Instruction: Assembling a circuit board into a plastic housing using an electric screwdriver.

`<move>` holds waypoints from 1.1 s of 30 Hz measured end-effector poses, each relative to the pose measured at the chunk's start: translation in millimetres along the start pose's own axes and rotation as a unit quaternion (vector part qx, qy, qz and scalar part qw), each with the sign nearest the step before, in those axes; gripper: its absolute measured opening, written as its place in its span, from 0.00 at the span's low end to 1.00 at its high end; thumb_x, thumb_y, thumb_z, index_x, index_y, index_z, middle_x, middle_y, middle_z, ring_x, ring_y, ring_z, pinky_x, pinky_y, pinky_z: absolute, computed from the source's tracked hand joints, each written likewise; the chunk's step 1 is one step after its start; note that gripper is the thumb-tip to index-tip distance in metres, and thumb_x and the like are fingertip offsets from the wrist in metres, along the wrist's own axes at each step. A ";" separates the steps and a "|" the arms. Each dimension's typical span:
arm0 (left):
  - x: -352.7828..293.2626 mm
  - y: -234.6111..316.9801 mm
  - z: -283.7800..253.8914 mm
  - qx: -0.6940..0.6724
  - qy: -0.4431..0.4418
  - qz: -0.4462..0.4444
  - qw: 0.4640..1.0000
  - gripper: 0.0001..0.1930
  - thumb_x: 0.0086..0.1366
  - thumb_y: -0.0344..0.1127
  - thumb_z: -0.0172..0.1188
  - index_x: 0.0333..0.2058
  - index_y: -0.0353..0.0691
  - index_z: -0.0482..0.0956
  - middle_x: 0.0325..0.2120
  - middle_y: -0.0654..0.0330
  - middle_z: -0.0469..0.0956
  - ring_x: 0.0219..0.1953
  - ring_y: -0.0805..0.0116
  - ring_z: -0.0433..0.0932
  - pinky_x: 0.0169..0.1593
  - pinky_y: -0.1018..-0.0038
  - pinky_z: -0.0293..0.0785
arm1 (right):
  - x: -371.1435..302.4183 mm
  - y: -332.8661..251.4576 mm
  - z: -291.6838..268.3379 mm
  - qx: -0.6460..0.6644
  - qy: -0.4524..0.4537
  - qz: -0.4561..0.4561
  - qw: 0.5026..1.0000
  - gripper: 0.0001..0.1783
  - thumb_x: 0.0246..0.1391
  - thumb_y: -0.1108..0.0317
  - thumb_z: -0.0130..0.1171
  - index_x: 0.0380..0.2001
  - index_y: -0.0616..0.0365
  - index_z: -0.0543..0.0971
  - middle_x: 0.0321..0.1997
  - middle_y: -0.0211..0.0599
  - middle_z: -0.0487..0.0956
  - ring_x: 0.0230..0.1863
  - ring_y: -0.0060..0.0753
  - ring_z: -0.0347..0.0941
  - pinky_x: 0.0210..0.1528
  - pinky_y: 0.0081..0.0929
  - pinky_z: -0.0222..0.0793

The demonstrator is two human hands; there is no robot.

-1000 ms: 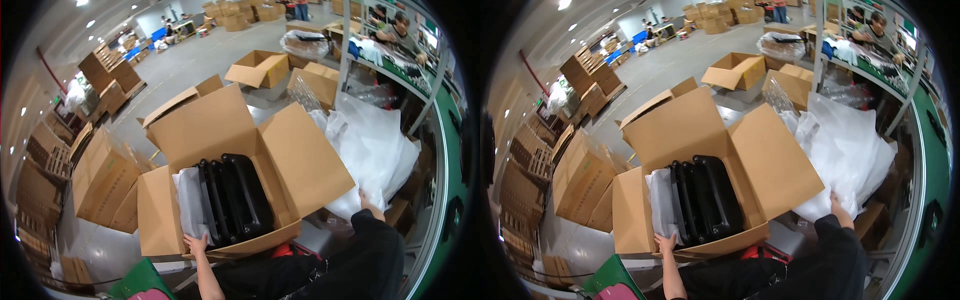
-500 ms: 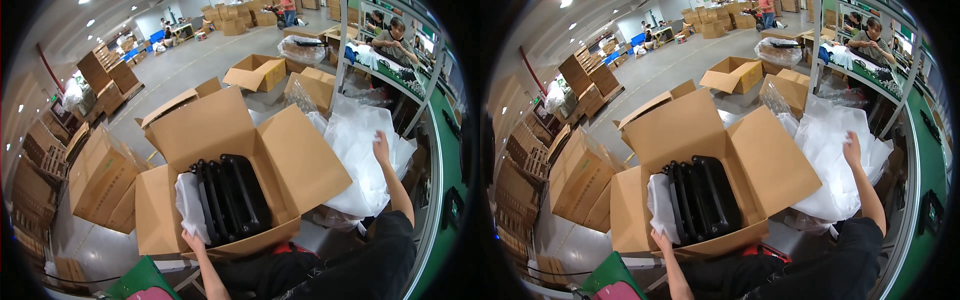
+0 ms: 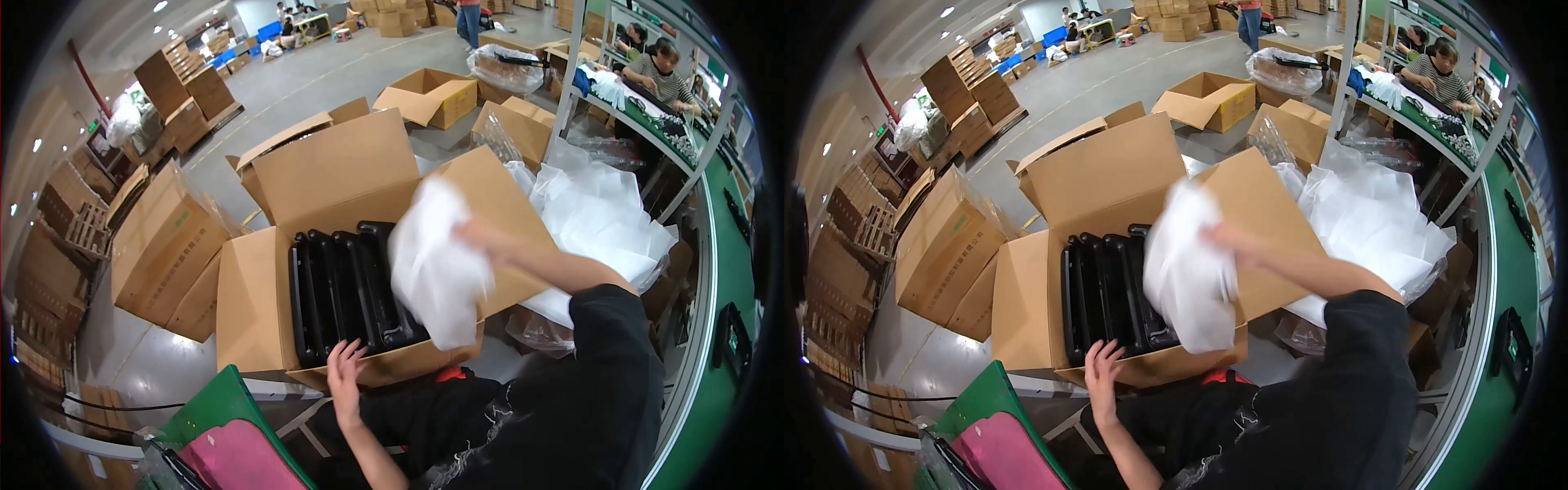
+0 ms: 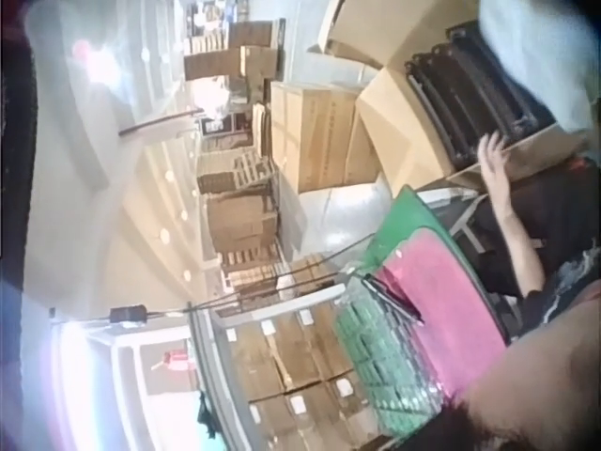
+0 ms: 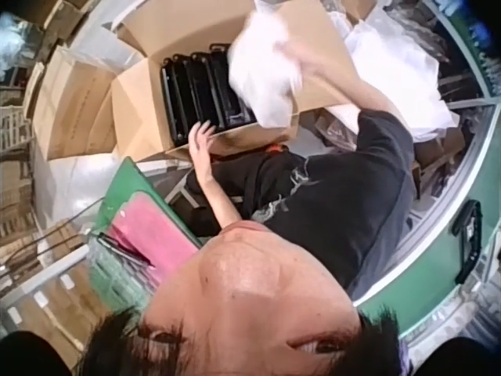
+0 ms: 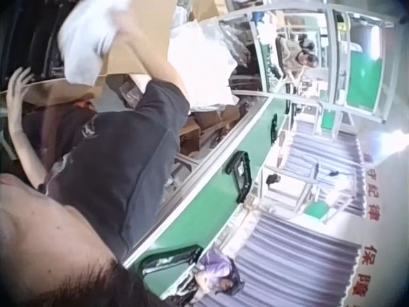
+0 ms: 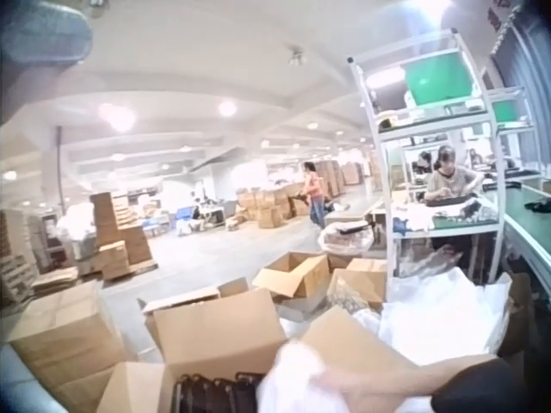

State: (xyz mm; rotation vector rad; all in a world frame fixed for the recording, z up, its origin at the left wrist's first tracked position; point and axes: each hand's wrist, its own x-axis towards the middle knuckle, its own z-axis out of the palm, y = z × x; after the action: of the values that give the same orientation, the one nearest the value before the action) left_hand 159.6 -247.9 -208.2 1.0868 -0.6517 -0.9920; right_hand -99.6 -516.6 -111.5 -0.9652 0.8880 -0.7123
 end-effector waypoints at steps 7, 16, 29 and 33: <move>-107.3 -88.6 -180.0 0.161 0.371 -0.078 0.911 0.12 0.71 0.36 0.53 0.47 0.36 0.76 0.37 0.58 0.81 0.39 0.70 0.79 0.41 0.75 0.77 | -18.6 -36.6 -277.8 -0.559 0.550 -0.294 0.547 0.37 0.43 0.87 0.45 0.60 0.54 0.70 0.66 0.53 0.66 0.62 0.58 0.66 0.61 0.40 0.66; -96.8 -101.9 -143.0 0.441 0.346 -0.011 0.828 0.07 0.64 0.34 0.56 0.37 0.43 0.82 0.31 0.58 0.83 0.36 0.63 0.80 0.41 0.66 0.75 | -62.7 189.2 -461.8 -0.826 0.116 0.181 0.521 0.22 0.57 0.60 0.53 0.51 0.60 0.77 0.54 0.49 0.78 0.53 0.49 0.76 0.55 0.46 0.71; -107.1 -89.2 -110.8 0.593 0.332 -0.095 0.727 0.06 0.60 0.39 0.60 0.33 0.51 0.84 0.29 0.61 0.81 0.40 0.57 0.77 0.45 0.62 0.69 | -63.4 35.2 -188.8 -0.599 -0.385 0.372 0.596 0.15 0.57 0.66 0.56 0.44 0.61 0.80 0.38 0.37 0.84 0.39 0.31 0.80 0.38 0.28 0.76; -108.6 -102.8 -123.8 0.584 0.339 -0.068 0.734 0.05 0.60 0.39 0.60 0.33 0.50 0.83 0.28 0.58 0.80 0.40 0.54 0.77 0.45 0.60 0.70 | -14.7 70.0 -22.4 -0.322 -0.376 0.173 0.852 0.15 0.63 0.64 0.57 0.50 0.58 0.75 0.42 0.33 0.81 0.44 0.25 0.77 0.47 0.26 0.74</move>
State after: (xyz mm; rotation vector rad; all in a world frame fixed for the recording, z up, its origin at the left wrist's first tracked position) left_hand 181.9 -112.2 -345.4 2.4848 -0.5464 -0.1009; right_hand -117.6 -484.7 -176.8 -1.4799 0.5554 0.3262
